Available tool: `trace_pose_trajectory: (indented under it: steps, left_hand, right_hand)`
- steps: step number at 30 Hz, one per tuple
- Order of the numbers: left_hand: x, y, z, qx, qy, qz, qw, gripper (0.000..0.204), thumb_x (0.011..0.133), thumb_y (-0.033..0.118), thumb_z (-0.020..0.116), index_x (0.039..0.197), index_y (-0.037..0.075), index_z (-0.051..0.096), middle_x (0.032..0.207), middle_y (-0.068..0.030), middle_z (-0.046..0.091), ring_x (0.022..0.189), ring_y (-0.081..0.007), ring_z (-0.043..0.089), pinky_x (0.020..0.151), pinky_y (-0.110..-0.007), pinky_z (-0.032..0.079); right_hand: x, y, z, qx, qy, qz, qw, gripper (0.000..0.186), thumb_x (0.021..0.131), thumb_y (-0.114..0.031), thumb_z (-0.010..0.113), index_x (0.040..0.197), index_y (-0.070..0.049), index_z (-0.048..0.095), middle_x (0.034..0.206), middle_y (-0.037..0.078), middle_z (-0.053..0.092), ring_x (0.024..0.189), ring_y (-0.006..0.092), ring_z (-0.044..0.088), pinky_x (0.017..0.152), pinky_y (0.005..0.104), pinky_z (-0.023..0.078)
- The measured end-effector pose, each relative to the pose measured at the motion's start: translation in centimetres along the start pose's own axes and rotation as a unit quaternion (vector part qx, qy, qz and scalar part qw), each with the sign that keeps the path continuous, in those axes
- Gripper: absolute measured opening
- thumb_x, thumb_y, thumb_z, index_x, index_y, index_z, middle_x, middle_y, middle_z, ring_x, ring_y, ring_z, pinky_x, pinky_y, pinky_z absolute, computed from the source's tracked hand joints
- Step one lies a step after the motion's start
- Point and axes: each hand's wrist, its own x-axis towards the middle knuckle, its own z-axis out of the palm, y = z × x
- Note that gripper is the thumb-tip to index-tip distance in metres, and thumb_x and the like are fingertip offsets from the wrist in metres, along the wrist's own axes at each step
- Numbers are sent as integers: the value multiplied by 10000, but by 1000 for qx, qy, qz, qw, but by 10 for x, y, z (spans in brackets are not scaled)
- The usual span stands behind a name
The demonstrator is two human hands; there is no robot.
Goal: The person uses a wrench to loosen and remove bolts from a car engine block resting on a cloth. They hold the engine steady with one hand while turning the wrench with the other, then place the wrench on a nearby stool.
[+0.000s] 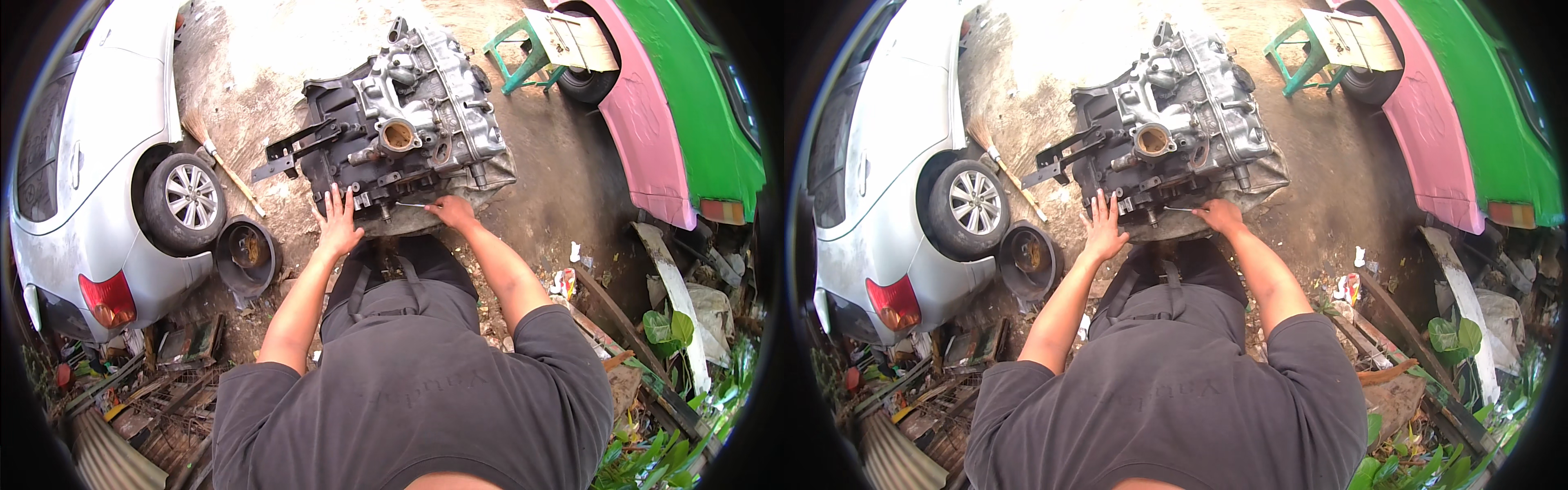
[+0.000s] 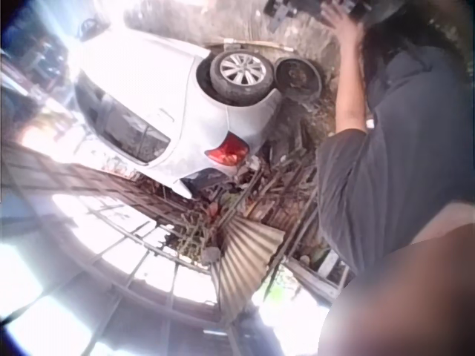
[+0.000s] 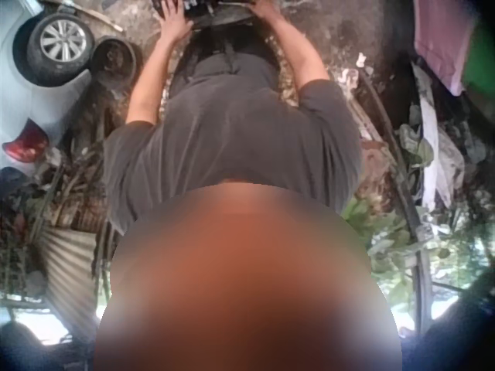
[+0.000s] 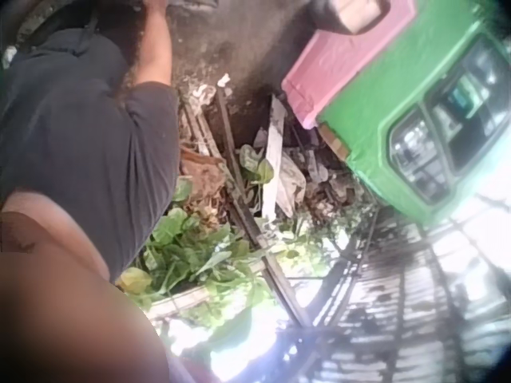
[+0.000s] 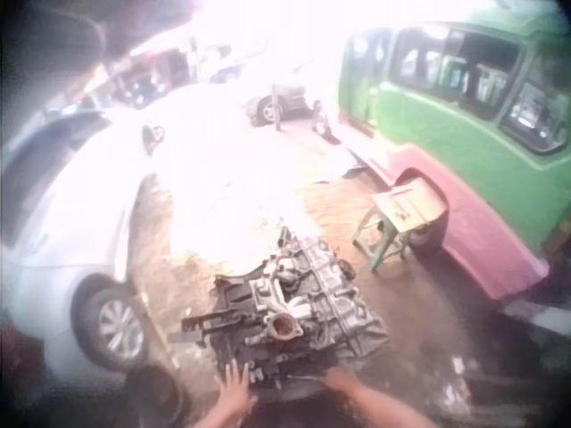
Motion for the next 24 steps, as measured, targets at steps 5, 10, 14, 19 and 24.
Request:
trace_pose_trajectory:
  steps: [5,10,14,19,24]
  left_hand:
    - [2,-1,1,-5,-6,-3,1000,1105,784,313,730,1567,151,-33,1604,-200,-171,1489,-408,-83,1105,-718,26]
    - [2,-3,1,-1,-12,7,1000,1107,783,318,726,1567,148,-38,1602,-212,-168,1489,-409,-84,1106,-717,30]
    - [2,-3,-1,2,-17,10,1000,1108,784,327,721,1567,149,-42,1601,-217,-164,1489,-412,-80,1107,-715,33]
    - [1,-4,-5,-4,-20,14,1000,1094,791,316,712,1568,181,-45,1604,-210,-163,1487,-421,-72,1108,-715,48]
    - [0,-6,-7,-16,-24,25,999,1086,792,307,710,1569,185,-38,1606,-207,-156,1487,-427,-51,1108,-715,36]
  right_hand:
    - [0,0,-2,14,0,17,1000,524,850,-622,576,1004,-153,753,972,136,716,975,337,663,842,437,514]
    - [5,2,3,17,4,25,1000,529,846,-620,580,982,-137,749,947,142,716,953,337,666,830,440,513]
    - [9,5,6,7,38,21,999,535,852,-624,572,975,-133,746,944,131,719,969,323,666,832,442,509]
    - [21,3,0,-131,72,-13,989,531,861,-630,554,966,-148,747,928,117,723,971,303,670,812,440,508]
    - [12,-4,-3,-166,157,-40,973,505,838,-607,597,889,-129,751,834,128,716,851,306,692,754,432,520]
